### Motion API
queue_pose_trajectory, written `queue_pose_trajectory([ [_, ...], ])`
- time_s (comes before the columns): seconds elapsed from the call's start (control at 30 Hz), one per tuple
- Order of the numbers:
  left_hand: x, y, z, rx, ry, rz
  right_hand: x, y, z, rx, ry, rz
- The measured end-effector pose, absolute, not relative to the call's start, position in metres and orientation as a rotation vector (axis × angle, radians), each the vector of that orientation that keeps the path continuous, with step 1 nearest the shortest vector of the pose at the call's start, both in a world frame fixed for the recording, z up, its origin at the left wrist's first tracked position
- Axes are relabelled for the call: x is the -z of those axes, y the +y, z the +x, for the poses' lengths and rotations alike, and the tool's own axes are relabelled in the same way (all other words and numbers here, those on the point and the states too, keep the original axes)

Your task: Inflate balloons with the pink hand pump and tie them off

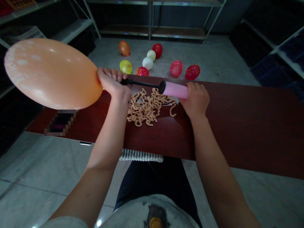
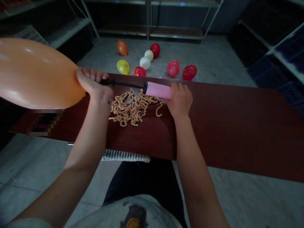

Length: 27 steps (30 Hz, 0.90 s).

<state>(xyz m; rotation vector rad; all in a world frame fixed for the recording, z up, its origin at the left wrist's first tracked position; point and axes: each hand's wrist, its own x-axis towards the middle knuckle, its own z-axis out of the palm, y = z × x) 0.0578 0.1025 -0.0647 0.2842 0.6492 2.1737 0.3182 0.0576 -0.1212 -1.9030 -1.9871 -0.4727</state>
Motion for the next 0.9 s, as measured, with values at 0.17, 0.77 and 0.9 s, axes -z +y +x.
queue_pose_trajectory([
  [0.17, 0.046, 0.087, 0.062, -2.193, 0.533, 0.202, 0.122, 0.055, 0.311, 0.410, -2.021, -1.767],
  [0.77, 0.063, 0.081, 0.105, -2.018, 0.738, 0.480, 0.119, 0.039, 0.276, 0.200, -2.195, -1.642],
  [0.9, 0.065, 0.085, 0.100, -2.020, 0.828, 0.430, 0.121, 0.039, 0.275, 0.181, -2.172, -1.625],
])
